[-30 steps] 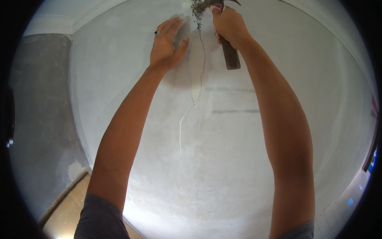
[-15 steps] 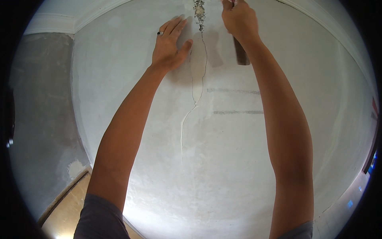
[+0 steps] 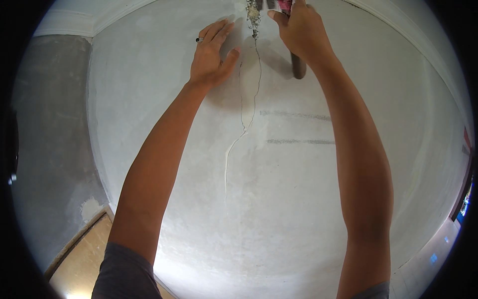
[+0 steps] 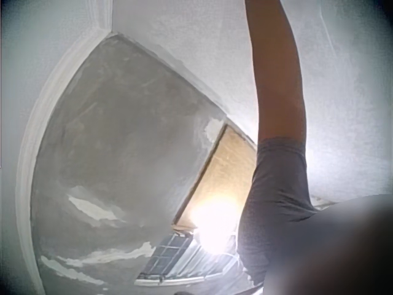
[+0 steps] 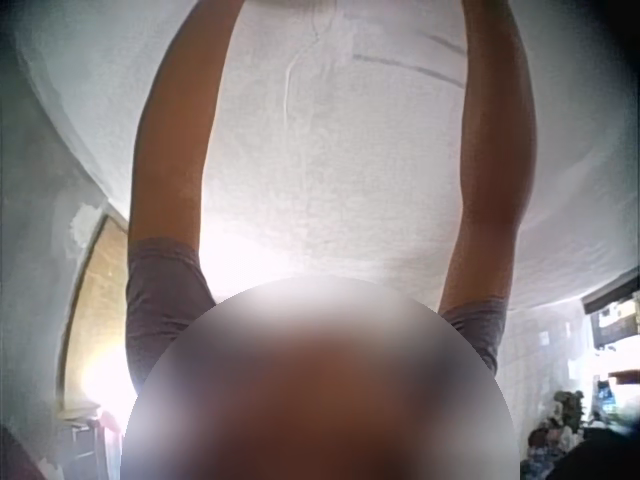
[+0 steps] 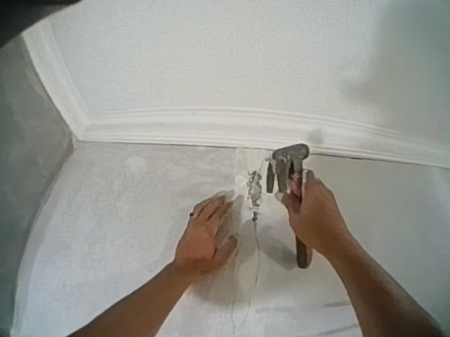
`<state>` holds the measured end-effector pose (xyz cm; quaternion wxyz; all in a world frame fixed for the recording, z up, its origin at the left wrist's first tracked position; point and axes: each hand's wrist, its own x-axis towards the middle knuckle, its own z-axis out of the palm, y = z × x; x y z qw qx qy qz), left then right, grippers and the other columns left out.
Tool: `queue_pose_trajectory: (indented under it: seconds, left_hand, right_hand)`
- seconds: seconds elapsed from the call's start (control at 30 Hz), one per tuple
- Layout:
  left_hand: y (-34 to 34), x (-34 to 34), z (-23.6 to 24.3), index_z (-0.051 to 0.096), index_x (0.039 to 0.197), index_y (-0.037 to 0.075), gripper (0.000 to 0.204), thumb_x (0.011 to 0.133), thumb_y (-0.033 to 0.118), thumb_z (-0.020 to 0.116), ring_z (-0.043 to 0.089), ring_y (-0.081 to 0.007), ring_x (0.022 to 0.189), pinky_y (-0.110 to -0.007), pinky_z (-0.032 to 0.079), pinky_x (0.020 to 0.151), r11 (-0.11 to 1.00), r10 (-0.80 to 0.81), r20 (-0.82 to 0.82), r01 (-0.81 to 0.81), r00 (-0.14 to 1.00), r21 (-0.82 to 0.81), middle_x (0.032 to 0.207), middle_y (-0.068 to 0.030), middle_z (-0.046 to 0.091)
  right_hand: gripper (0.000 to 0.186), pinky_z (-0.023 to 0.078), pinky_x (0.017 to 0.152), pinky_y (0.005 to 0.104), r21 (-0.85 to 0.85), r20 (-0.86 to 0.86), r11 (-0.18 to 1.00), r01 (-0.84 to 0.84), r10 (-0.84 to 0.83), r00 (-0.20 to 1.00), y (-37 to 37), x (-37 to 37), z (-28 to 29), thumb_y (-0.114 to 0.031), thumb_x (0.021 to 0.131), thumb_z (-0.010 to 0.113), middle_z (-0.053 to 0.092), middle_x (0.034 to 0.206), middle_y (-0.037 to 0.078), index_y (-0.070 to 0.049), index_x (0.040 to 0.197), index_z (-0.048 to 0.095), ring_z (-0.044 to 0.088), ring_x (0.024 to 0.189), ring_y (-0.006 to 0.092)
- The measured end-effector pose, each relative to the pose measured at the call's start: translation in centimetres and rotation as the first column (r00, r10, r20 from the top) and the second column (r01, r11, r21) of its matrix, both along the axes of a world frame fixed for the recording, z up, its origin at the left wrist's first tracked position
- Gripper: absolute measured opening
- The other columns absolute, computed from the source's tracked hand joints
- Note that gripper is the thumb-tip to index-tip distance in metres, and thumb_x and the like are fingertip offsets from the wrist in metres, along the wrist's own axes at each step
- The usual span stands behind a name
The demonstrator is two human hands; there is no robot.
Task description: Use a hammer to chip away loose plaster and debris from a large vertical crack in a wall to prepare for repair.
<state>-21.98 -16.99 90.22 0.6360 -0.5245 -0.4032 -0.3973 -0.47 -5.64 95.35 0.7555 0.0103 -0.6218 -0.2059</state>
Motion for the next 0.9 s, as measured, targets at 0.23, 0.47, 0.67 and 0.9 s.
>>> queue_pose_trajectory:
  seconds: [0.23,0.47,0.67,0.9]
  left_hand:
    - [0.1,-0.1,0.1,0.062,0.137,-0.002,0.054,0.086,0.017,0.066,0.045,-0.0344,0.141,-0.042,0.043,0.115,0.996,-0.078,-0.029,0.079,0.997,0.033,0.149,-0.0155,0.056]
    - [0.2,-0.4,0.2,0.062,0.135,-0.003,0.054,0.085,0.016,0.066,0.047,-0.0361,0.139,-0.043,0.043,0.114,0.991,-0.115,-0.068,0.119,0.991,0.060,0.147,-0.0168,0.057]
    - [0.1,-0.7,0.2,0.062,0.135,-0.003,0.055,0.084,0.017,0.066,0.048,-0.0378,0.137,-0.044,0.044,0.113,0.992,-0.087,-0.098,0.095,0.991,0.080,0.145,-0.0192,0.058]
    - [0.2,-0.9,0.4,0.062,0.135,-0.004,0.054,0.085,0.017,0.067,0.048,-0.0389,0.136,-0.044,0.044,0.111,0.986,-0.144,-0.122,0.153,0.982,0.066,0.144,-0.0205,0.058]
  right_hand:
    - [0.055,0.056,0.081,0.0427,-0.318,0.167,0.948,0.021,0.034,0.985,0.1,-0.8,1.6,-0.052,0.100,0.059,0.072,0.104,0.026,0.002,0.109,0.063,0.071,0.097,0.0402]
    - [0.047,0.059,0.069,0.0413,-0.581,0.209,0.787,-0.210,0.393,0.895,-0.5,-2.4,3.6,-0.044,0.101,0.059,0.070,0.092,0.016,0.000,0.114,0.057,0.074,0.089,0.0276]
    - [0.050,0.056,0.048,0.0353,-0.519,0.180,0.761,-0.389,0.542,0.821,-0.5,-3.8,2.9,-0.033,0.100,0.068,0.065,0.083,0.016,0.008,0.115,0.044,0.068,0.061,0.0204]
    - [0.053,0.056,0.046,0.0369,-0.411,0.145,0.867,-0.282,0.368,0.919,0.1,-6.2,3.9,-0.033,0.101,0.064,0.065,0.072,0.015,0.012,0.114,0.040,0.067,0.055,0.0234]
